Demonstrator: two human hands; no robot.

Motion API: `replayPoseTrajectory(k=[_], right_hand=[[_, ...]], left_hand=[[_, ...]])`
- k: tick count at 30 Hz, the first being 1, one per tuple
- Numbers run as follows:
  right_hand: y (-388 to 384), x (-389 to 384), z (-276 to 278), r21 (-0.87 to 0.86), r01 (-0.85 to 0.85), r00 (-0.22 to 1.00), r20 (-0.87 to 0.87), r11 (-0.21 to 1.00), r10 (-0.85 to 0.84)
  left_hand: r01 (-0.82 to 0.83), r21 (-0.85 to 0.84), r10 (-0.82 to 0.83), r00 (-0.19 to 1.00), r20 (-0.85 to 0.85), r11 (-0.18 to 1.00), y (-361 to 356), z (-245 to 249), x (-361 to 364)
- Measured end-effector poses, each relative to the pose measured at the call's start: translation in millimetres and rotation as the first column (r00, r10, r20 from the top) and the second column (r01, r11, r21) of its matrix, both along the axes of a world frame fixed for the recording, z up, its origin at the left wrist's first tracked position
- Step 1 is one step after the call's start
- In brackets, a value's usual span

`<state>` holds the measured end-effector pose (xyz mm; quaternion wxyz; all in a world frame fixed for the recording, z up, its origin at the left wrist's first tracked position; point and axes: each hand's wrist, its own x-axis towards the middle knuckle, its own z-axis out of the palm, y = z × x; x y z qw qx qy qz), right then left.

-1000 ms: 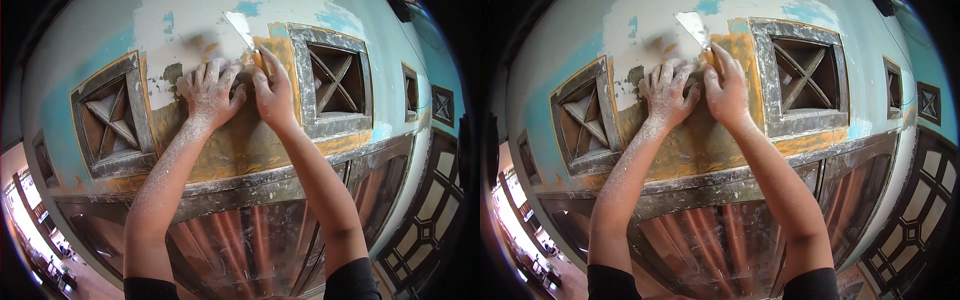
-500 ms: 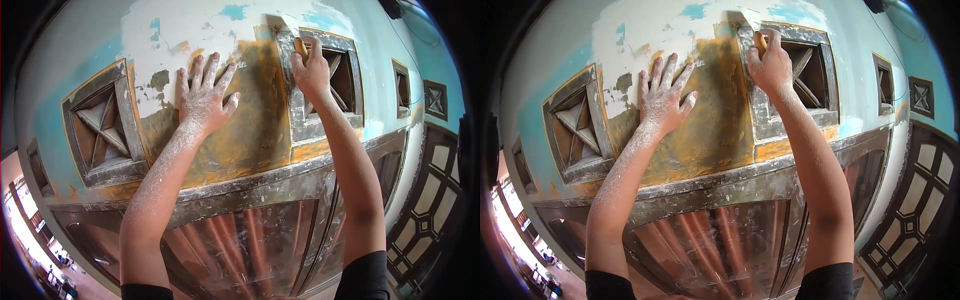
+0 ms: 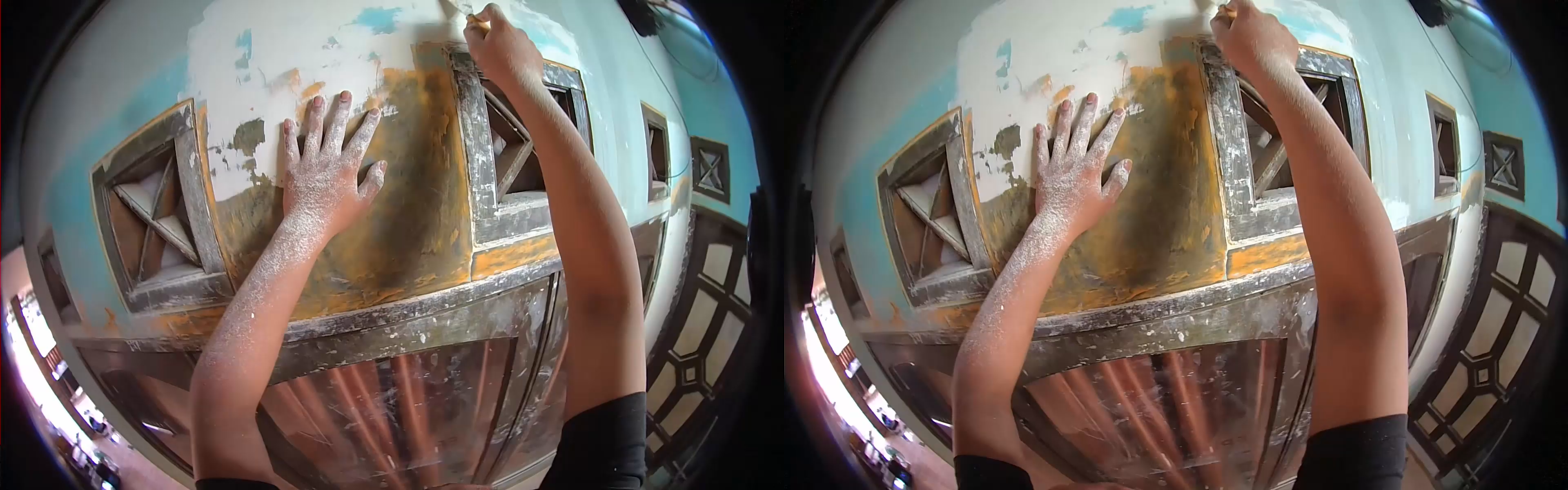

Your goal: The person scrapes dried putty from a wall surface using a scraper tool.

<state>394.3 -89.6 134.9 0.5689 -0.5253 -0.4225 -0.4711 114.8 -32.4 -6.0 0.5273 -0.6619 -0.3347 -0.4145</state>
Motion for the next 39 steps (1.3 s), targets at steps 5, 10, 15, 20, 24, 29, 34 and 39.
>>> replayPoseTrajectory(k=[5,10,15,20,24,29,34,39], right_hand=[[1,2,32,0.063,-0.148,0.989,-0.013,0.987,0.149],[0,7,-31,-0.039,0.018,0.998,0.068,0.999,-0.015],[-7,8,-22,-0.090,0.033,0.999,0.037,0.995,-0.029],[-6,17,9,0.023,0.033,0.996,0.078,0.999,-0.035],[-8,11,-39,-0.081,0.155,0.984,0.095,0.985,-0.147],[-7,45,10,-0.102,0.211,0.977,0.057,0.972,-0.206],[-16,34,-4,-0.089,0.174,0.985,0.003,0.981,-0.174],[-15,44,-3,-0.126,0.156,0.987,-0.004,0.980,-0.158]], left_hand=[[0.013,0.019,-0.013,1.000,0.001,1.000,2,1,-1],[0.005,0.036,-0.006,1.000,0.014,0.999,2,-1,0],[0.019,0.038,-0.020,0.999,0.028,0.999,0,2,1],[-0.012,0.032,0.011,0.999,0.030,0.999,-2,-1,0],[-0.024,0.033,0.023,0.999,0.037,0.999,1,-4,1],[-0.043,-0.008,0.043,0.998,0.056,0.999,-7,-1,2],[-0.062,-0.002,0.062,0.997,0.050,0.998,-5,-3,1],[-0.049,0.001,0.049,0.997,0.060,0.999,-8,-2,3]])
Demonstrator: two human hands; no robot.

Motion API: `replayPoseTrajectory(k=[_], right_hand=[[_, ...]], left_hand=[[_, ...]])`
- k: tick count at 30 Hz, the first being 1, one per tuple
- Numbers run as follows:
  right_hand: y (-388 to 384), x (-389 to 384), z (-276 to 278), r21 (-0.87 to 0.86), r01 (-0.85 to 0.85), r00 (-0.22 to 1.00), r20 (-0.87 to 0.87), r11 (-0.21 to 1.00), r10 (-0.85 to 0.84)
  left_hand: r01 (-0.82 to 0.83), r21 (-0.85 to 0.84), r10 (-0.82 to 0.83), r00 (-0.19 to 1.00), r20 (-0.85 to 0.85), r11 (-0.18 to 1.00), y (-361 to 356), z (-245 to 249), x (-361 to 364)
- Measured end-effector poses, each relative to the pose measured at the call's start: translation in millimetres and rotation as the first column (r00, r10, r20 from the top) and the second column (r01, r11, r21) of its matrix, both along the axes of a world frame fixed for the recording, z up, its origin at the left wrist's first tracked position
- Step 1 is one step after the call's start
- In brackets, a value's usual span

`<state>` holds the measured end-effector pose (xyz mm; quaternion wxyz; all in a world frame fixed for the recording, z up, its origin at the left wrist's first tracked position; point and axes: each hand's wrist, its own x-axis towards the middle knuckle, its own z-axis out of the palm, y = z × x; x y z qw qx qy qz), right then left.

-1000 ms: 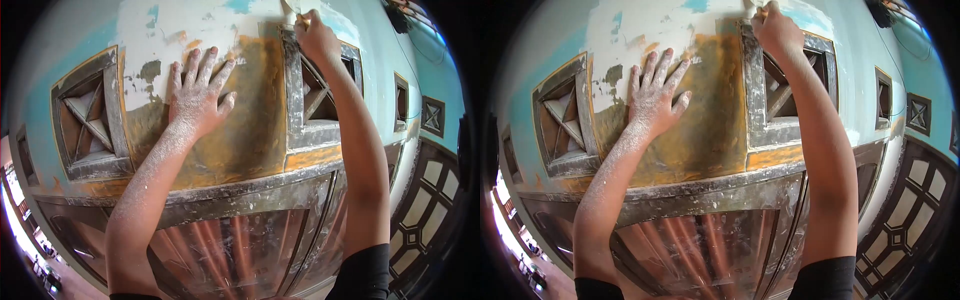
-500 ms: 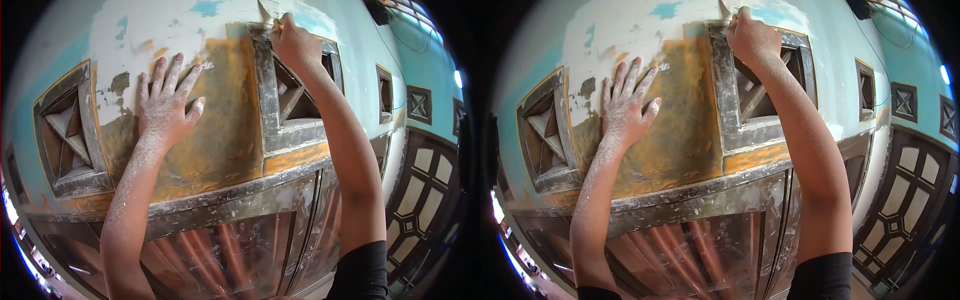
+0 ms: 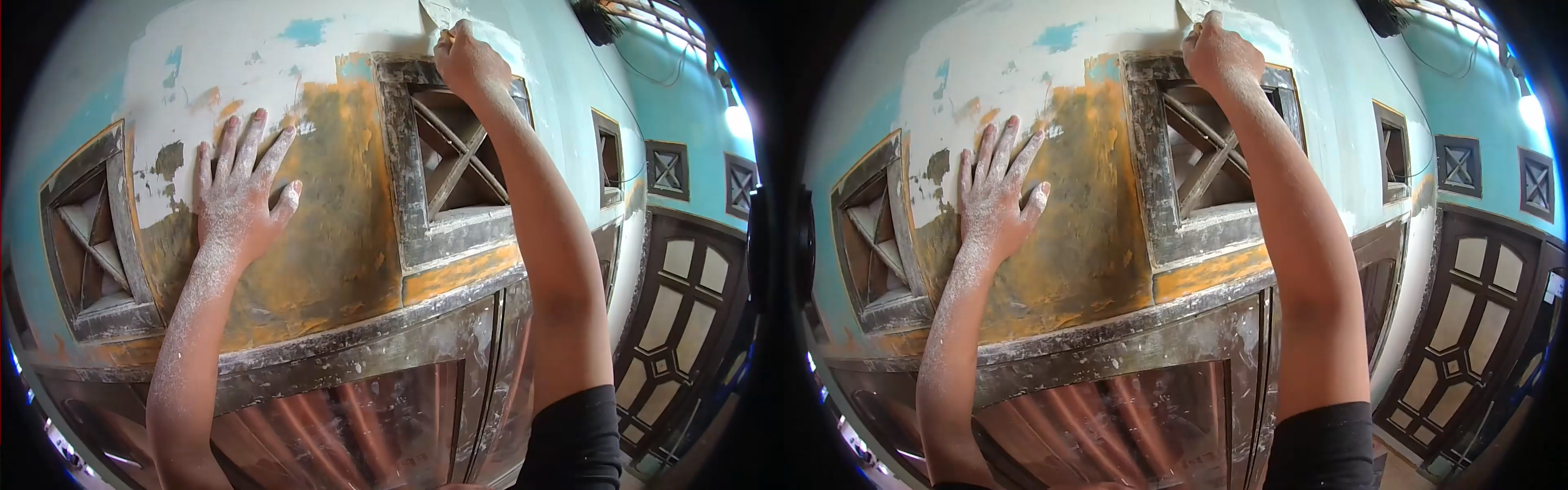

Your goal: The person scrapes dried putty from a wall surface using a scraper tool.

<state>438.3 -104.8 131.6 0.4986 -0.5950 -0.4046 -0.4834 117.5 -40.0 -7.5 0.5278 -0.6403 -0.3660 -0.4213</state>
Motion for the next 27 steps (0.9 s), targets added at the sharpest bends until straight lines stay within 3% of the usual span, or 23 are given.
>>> replayPoseTrajectory(k=[4,8,14,20,24,26,27], right_hand=[[8,-4,21,0.051,-0.029,0.999,-0.043,0.998,0.031],[13,4,-11,0.041,-0.054,0.998,-0.030,0.998,0.056],[23,36,40,0.195,-0.050,0.998,-0.036,0.980,0.058],[25,41,14,0.187,-0.069,0.997,-0.023,0.980,0.074],[26,57,47,0.226,-0.090,0.995,-0.021,0.970,0.097],[23,46,48,0.289,-0.304,0.950,0.016,0.908,0.313],[23,40,39,0.287,-0.323,0.945,0.052,0.902,0.322]], left_hand=[[-0.004,-0.022,0.004,1.000,0.002,1.000,1,0,-1],[-0.004,-0.003,0.004,1.000,0.006,1.000,2,-3,0],[-0.014,-0.007,0.014,1.000,0.000,1.000,2,-2,-1],[-0.024,0.017,0.024,1.000,0.004,1.000,2,-3,0],[-0.001,0.041,0.001,1.000,-0.009,0.999,6,-1,0],[0.006,0.033,-0.006,1.000,-0.007,0.999,4,-2,0],[-0.009,0.024,0.009,1.000,-0.005,1.000,5,-3,-1]])
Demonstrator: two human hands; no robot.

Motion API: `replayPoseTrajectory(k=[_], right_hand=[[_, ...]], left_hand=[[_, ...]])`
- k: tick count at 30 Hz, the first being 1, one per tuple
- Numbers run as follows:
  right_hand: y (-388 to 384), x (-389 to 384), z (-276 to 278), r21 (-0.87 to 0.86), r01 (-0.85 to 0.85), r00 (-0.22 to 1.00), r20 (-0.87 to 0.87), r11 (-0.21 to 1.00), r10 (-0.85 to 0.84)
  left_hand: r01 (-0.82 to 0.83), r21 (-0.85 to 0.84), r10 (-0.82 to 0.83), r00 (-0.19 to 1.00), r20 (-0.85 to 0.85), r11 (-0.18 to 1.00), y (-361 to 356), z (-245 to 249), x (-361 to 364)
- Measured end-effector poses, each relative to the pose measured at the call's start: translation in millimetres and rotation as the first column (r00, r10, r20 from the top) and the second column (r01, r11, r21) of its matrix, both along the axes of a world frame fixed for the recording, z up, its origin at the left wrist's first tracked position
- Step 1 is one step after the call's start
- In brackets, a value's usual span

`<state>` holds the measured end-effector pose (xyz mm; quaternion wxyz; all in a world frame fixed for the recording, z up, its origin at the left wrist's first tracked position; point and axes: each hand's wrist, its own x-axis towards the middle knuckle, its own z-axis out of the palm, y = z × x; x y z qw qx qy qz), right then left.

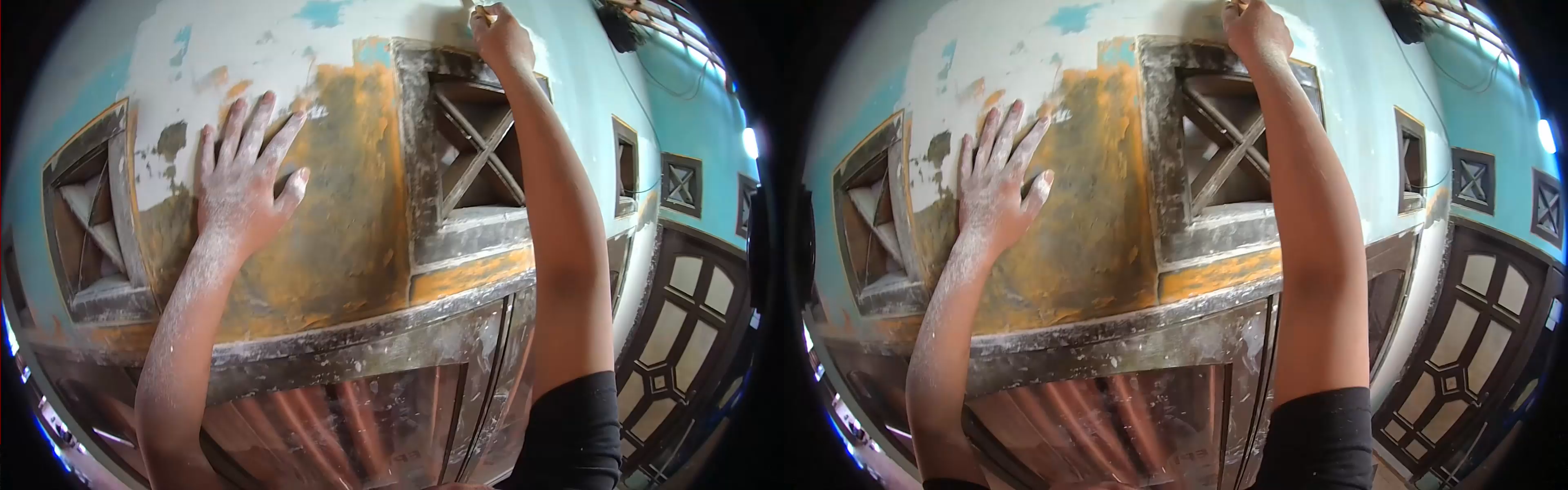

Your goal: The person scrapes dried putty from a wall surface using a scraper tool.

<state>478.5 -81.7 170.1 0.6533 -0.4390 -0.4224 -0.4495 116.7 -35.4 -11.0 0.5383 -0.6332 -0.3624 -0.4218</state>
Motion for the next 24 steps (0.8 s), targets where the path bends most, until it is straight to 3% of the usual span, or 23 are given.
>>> replayPoseTrajectory(k=[4,8,11,12,13,15,16,19,20,21,24], right_hand=[[-12,-52,-64,-0.084,0.054,0.996,0.069,0.995,-0.048],[-5,-57,-51,0.013,-0.012,0.993,0.118,1.000,0.010],[-11,-68,-42,-0.088,-0.168,0.984,0.047,0.982,0.172],[-2,-71,-50,0.016,-0.045,0.994,0.098,0.999,0.044],[0,-78,-62,0.015,-0.049,0.994,0.097,0.999,0.048],[-3,-103,-91,-0.048,0.010,0.981,0.192,0.999,-0.001],[-8,-117,-92,-0.140,0.048,0.988,0.150,0.989,-0.026],[-11,-123,-49,-0.069,0.013,0.988,0.155,0.998,-0.002],[-24,-129,-37,-0.164,-0.119,0.985,0.108,0.979,0.138],[-12,-122,-31,-0.051,-0.002,0.985,0.172,0.999,0.010],[-8,-145,-68,-0.103,0.034,0.987,0.160,0.994,-0.017]], left_hand=[[0.007,0.059,-0.007,1.000,0.006,0.998,7,1,-1],[0.008,0.076,-0.009,1.000,0.005,0.997,11,2,0],[0.020,0.077,-0.021,1.000,0.004,0.997,10,1,-1],[0.018,0.080,-0.019,1.000,0.010,0.997,9,0,0],[0.015,0.082,-0.017,1.000,0.014,0.997,9,0,-1],[0.041,0.093,-0.043,0.999,0.018,0.995,13,-2,-2],[0.063,0.093,-0.064,0.998,0.007,0.994,13,-1,-2],[0.106,0.083,-0.106,0.994,0.002,0.991,13,2,-1],[0.100,0.096,-0.100,0.995,-0.004,0.990,13,2,-2],[0.094,0.110,-0.093,0.996,-0.015,0.989,14,-1,-3],[0.089,0.099,-0.089,0.996,-0.009,0.991,19,-11,-7]])
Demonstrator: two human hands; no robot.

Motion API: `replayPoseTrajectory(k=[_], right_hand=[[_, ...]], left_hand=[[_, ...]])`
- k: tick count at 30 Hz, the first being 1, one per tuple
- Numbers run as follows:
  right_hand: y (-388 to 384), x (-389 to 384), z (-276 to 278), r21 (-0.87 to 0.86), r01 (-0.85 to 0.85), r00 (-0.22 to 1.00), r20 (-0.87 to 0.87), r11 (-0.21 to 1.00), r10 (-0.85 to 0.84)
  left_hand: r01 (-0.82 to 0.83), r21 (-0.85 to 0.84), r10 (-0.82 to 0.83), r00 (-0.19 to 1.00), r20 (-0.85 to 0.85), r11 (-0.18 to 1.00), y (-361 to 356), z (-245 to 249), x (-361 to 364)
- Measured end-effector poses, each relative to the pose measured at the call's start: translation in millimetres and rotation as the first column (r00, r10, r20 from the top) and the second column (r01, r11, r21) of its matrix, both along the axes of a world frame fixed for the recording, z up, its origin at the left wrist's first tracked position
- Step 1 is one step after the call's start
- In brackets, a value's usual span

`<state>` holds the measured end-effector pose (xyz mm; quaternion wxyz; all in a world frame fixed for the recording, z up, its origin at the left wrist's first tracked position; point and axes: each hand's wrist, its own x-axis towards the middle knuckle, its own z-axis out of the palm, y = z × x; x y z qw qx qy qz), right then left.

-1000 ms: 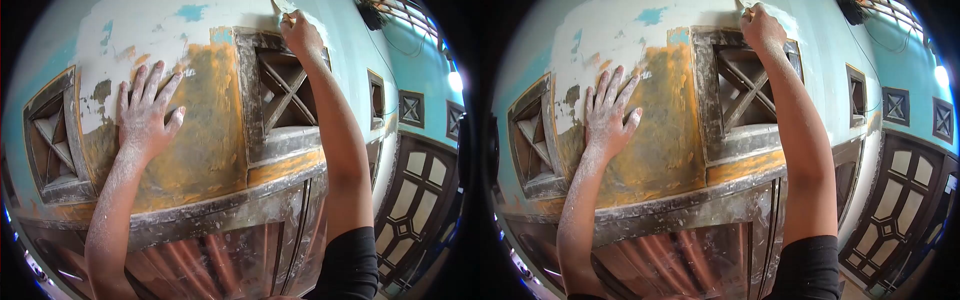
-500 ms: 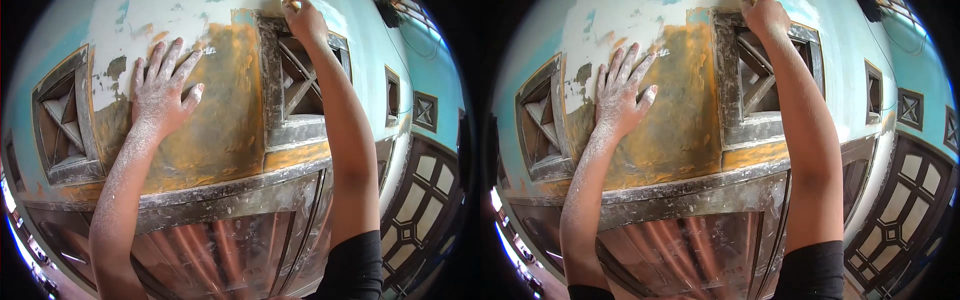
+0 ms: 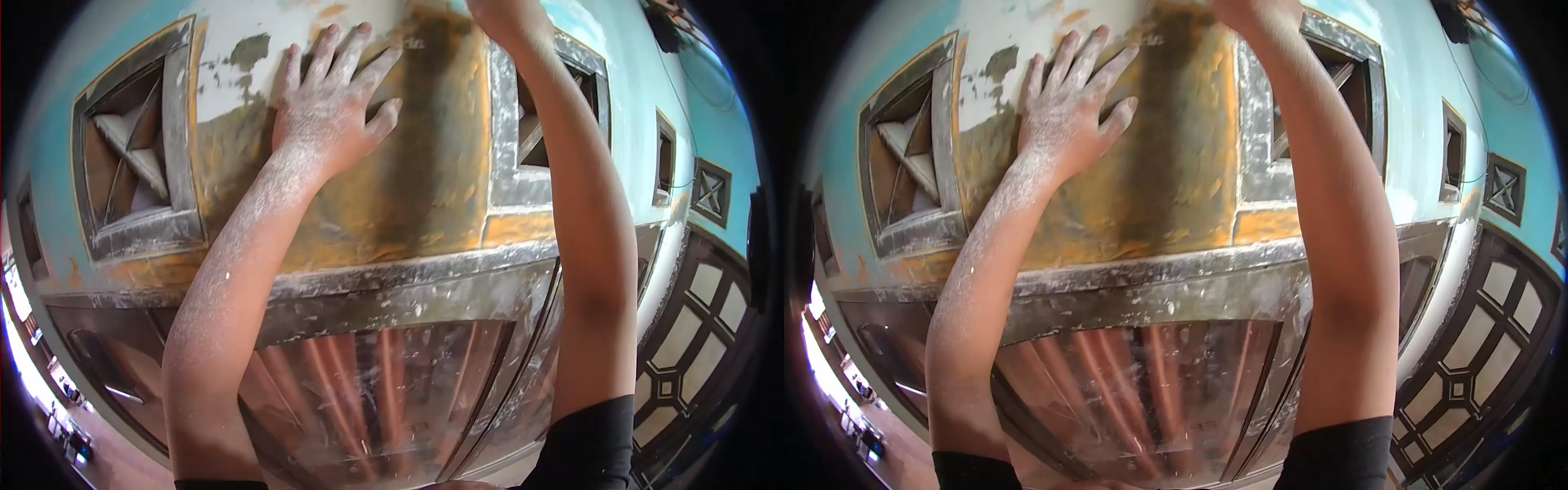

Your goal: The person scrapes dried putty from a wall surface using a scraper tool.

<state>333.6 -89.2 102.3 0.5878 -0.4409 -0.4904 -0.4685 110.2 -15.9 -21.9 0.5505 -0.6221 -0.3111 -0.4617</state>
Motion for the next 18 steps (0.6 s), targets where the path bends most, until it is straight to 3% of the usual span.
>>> replayPoseTrajectory(k=[1,2,3,6,9,10,11,13,15,17,18], right_hand=[[-5,-14,-21,-0.041,0.032,0.999,-0.004,0.999,-0.032],[5,-19,-44,0.139,0.031,0.987,0.155,0.990,-0.052],[5,-21,-44,-0.146,0.051,0.999,-0.003,0.988,-0.052],[7,-17,-22,-0.101,0.088,0.996,-0.001,0.991,-0.088],[8,-7,14,-0.017,-0.003,0.999,0.043,1.000,0.004],[-1,-16,8,-0.056,0.004,1.000,0.019,0.998,-0.003],[-10,-23,-1,-0.095,0.008,1.000,-0.015,0.995,-0.009],[3,-21,-21,-0.091,0.028,1.000,0.009,0.995,-0.027],[4,-15,-7,-0.051,0.056,0.998,0.045,0.997,-0.054],[-2,-15,9,-0.106,-0.035,0.999,-0.009,0.994,0.034],[-4,-15,11,-0.054,-0.099,0.995,0.007,0.994,0.100]], left_hand=[[0.011,0.018,-0.011,1.000,0.006,1.000,0,3,1],[0.003,-0.003,-0.003,1.000,0.013,1.000,-3,3,2],[0.001,-0.002,-0.001,1.000,0.017,1.000,-3,2,2],[0.019,0.015,-0.018,0.999,-0.030,1.000,-1,11,0],[-0.042,0.049,0.048,0.991,-0.121,0.998,0,45,-25],[-0.075,-0.010,0.075,0.996,-0.043,0.997,-2,57,-35],[0.039,0.050,-0.039,0.999,-0.004,0.998,-38,49,-46],[-0.088,-0.154,0.100,0.992,0.073,0.984,-8,83,-75],[-0.122,-0.165,0.136,0.987,0.082,0.979,-10,112,-83],[-0.159,-0.186,0.180,0.979,0.097,0.969,-11,132,-90],[-0.084,-0.173,0.107,0.986,0.126,0.981,-11,137,-91]])
